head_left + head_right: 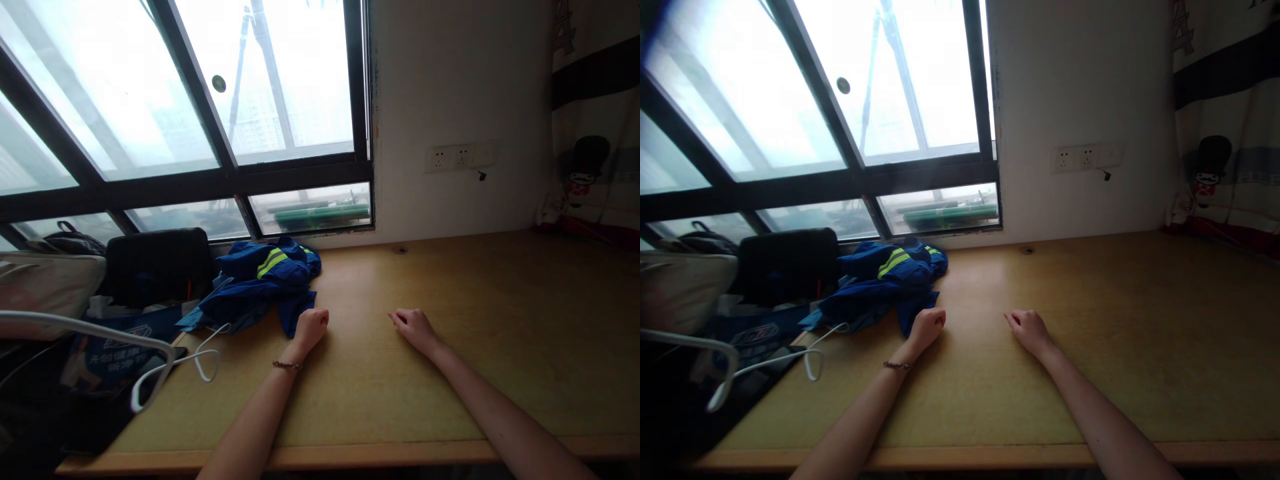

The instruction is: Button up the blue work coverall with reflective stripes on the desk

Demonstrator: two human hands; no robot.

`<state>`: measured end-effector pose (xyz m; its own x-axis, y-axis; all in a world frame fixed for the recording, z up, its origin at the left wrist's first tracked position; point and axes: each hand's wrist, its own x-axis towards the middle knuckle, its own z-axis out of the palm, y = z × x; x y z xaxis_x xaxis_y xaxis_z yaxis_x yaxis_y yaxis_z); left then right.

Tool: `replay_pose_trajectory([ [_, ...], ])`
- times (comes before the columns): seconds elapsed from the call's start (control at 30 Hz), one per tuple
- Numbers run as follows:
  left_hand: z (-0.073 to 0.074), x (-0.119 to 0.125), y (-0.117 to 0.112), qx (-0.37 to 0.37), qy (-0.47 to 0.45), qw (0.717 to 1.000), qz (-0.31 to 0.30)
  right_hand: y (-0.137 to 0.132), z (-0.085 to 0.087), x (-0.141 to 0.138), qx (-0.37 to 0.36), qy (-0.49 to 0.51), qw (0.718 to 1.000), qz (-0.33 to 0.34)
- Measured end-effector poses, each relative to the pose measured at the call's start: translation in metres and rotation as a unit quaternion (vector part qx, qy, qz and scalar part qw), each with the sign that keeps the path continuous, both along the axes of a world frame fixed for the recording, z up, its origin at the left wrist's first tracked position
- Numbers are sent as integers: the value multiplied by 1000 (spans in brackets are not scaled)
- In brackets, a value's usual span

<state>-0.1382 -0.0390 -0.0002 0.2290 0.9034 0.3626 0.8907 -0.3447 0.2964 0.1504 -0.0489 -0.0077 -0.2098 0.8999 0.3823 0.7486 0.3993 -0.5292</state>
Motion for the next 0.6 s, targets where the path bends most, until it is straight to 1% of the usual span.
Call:
replay_pose_trajectory([
  [0.13,2,1,-1,-7,15,1000,14,0,0,0,-3,2,1000,3],
  [0.2,7,3,-4,-1,26,998,49,-1,0,-1,-2,2,1000,2],
  [0.23,10,4,-5,16,31,996,77,-1,0,-1,-2,2,1000,3],
  [0.3,21,4,-9,86,41,985,146,-2,1,-2,-2,2,1000,5],
  [0.37,32,-1,-10,168,55,961,211,-3,1,-4,-2,-1,1000,9],
  [0.4,37,-5,-10,194,66,950,236,-3,1,-4,-2,-2,1000,11],
  [0.43,41,-11,-9,204,76,942,256,-3,1,-4,-2,-3,1000,13],
  [0.5,44,-26,-5,187,86,935,290,-4,0,-5,-3,-4,1000,18],
  [0.6,38,-49,6,130,66,927,345,-3,0,-4,-3,-5,1000,19],
])
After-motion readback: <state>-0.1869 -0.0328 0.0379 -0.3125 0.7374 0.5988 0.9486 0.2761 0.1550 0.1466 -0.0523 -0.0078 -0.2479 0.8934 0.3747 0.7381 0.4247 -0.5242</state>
